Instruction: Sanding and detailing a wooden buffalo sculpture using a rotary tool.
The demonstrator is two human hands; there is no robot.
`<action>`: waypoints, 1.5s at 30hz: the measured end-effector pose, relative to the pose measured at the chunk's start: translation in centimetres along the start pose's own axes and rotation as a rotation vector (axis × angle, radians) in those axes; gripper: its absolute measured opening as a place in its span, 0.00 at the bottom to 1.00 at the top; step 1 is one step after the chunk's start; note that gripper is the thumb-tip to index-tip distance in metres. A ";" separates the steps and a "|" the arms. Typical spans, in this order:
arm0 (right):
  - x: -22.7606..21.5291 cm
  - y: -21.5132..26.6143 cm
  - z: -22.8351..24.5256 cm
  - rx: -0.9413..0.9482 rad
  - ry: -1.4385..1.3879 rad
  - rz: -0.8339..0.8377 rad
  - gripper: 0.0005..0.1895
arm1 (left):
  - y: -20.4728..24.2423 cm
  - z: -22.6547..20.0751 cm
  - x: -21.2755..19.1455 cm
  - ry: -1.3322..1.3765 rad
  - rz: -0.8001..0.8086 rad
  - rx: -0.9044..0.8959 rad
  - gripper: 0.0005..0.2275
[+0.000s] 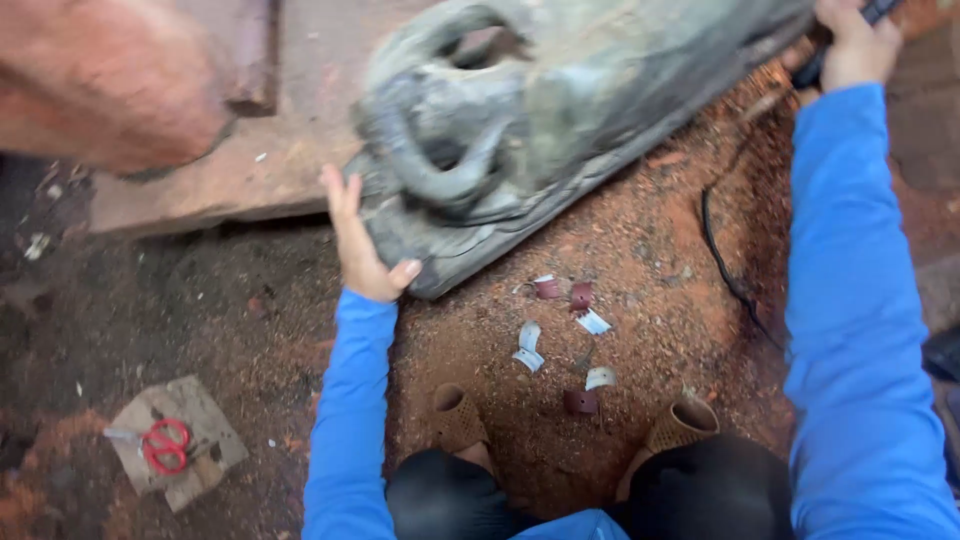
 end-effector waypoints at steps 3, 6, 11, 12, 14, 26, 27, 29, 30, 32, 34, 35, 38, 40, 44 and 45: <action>-0.6 1.9 1.4 0.047 -0.023 -0.060 0.24 | 1.9 -1.8 -0.4 0.020 -0.131 -0.006 0.50; -1.5 9.0 8.2 0.200 -0.054 -0.087 0.22 | 4.9 -3.0 1.3 0.170 -0.310 -0.117 0.47; -2.9 19.0 13.3 0.130 0.115 -0.029 0.07 | 5.8 -3.6 5.0 0.379 -0.481 -0.234 0.40; -2.7 20.8 14.3 0.073 0.039 0.047 0.08 | 5.5 -3.6 5.1 0.448 -0.556 -0.325 0.38; -2.7 24.1 15.7 0.021 -0.041 0.116 0.09 | 5.1 -3.3 5.4 0.513 -0.621 -0.415 0.35; 2.6 38.9 27.5 0.050 -0.139 0.852 0.38 | 1.5 -15.9 4.6 0.393 -0.088 0.027 0.07; 3.5 40.0 28.8 0.053 -0.132 0.880 0.40 | 1.1 -15.5 5.7 0.648 0.077 -0.200 0.11; 5.0 41.6 31.0 0.055 -0.144 0.908 0.43 | 0.2 -15.5 7.1 0.877 0.248 -0.434 0.16; 5.6 42.2 31.7 0.065 -0.216 0.951 0.44 | -0.4 -15.7 7.5 1.098 0.263 -0.486 0.17; 6.4 43.2 32.3 0.077 -0.297 0.987 0.44 | -0.8 -15.9 7.8 1.314 0.284 -0.542 0.19; 7.1 43.5 32.6 0.044 -0.340 1.040 0.47 | -1.4 -15.9 7.1 1.421 0.198 -0.549 0.14; 7.3 43.5 33.1 0.047 -0.350 1.030 0.47 | -1.8 -15.8 6.6 1.414 0.209 -0.555 0.14; 8.6 44.0 33.4 0.122 -0.338 1.048 0.42 | -2.4 -15.4 5.5 1.315 0.118 -0.594 0.21; 9.8 44.6 32.6 0.031 -0.465 0.902 0.38 | -2.7 -16.0 4.9 1.036 -0.004 -0.403 0.17; 10.7 45.0 33.2 -0.005 -0.493 0.869 0.37 | -2.6 -10.2 3.4 0.745 0.041 -0.261 0.13; 10.8 45.1 33.3 -0.010 -0.509 0.865 0.37 | -3.0 -12.4 3.0 0.659 0.059 -0.228 0.13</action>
Point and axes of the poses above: each hand's wrist, its own y-axis away from the middle knuckle, its own x-axis out of the palm, z = x × y, the point moved 2 cm from there along -y, towards the middle knuckle, and after that the axes turned 13 degrees about y, right-handed, at the moved point
